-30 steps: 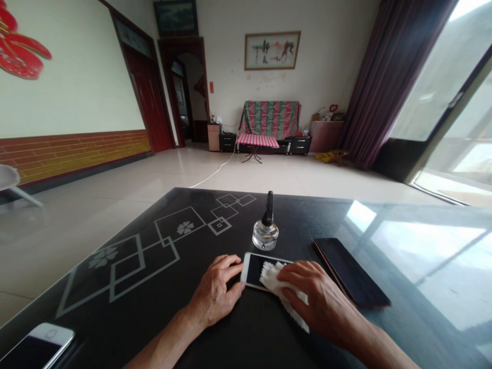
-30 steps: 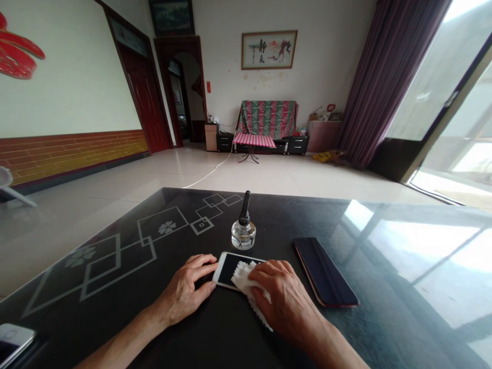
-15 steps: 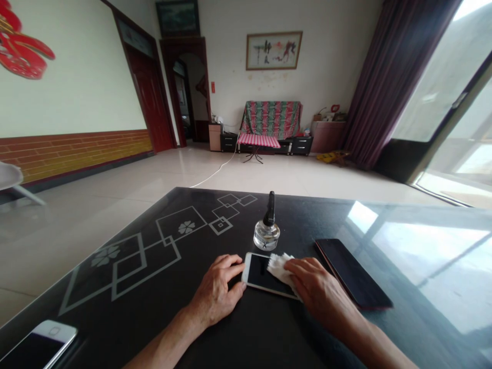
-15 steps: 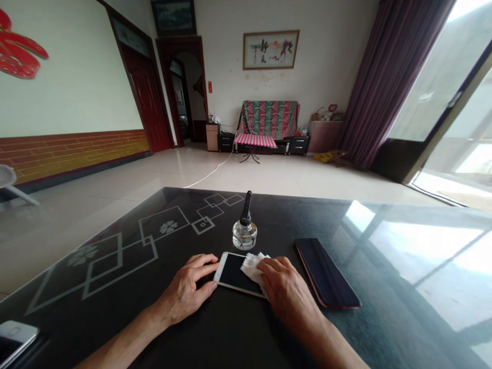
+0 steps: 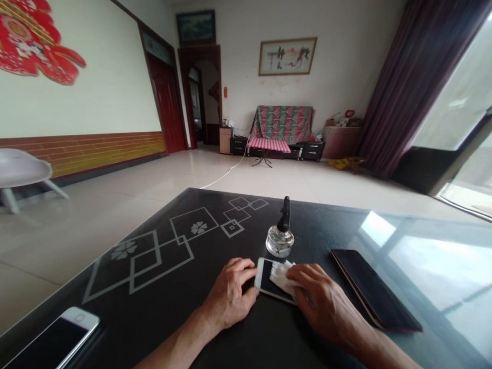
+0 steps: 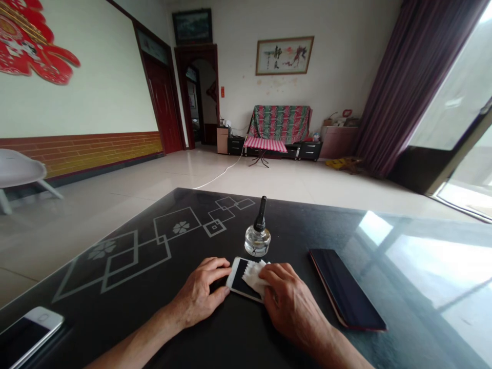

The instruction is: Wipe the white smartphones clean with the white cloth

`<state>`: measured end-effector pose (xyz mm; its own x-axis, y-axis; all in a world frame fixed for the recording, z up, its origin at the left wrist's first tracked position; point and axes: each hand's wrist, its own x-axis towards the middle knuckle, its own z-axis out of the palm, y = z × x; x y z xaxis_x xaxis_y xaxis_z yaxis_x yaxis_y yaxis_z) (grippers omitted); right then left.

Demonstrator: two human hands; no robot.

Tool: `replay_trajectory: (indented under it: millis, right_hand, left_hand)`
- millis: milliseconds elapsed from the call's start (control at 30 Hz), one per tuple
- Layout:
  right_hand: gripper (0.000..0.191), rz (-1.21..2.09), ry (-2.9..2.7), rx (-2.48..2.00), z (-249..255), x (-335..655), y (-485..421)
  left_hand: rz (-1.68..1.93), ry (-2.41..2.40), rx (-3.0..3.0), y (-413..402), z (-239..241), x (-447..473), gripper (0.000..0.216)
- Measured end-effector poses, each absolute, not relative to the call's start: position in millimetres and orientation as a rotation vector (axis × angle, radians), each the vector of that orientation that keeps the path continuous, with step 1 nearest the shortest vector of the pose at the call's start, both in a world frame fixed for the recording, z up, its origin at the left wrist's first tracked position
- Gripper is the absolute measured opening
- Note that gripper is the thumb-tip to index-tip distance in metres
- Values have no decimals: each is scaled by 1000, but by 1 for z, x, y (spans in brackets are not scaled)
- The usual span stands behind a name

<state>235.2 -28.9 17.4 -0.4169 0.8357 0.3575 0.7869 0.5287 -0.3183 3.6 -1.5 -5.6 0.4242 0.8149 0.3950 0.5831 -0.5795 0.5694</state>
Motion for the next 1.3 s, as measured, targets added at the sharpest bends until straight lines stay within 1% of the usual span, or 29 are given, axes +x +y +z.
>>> replay_trajectory:
  millis: [300, 567, 667, 833, 1067, 1300]
  right_hand:
    - [29, 218, -2351, -1225, 18, 209, -25]
    - [33, 189, -2375, -1132, 16, 209, -23]
    - [32, 206, -2382, -1177, 17, 211, -22]
    - [25, 204, -2407, -1349, 21, 226, -21]
    - [22, 236, -2436, -1448, 26, 258, -16]
    - [29, 152, -2415, -1362, 16, 239, -19]
  left_hand:
    - [1056, 1164, 2325, -1, -10, 6, 27]
    - [1050, 1173, 2327, -2, -8, 7, 21]
    - [1053, 1174, 2325, -2, -9, 6, 21]
    - [1042, 1189, 2314, -2, -10, 6, 25]
    - [1020, 1186, 2312, -1, -6, 5, 25]
    - [1001, 1202, 2315, -1, -8, 5, 26]
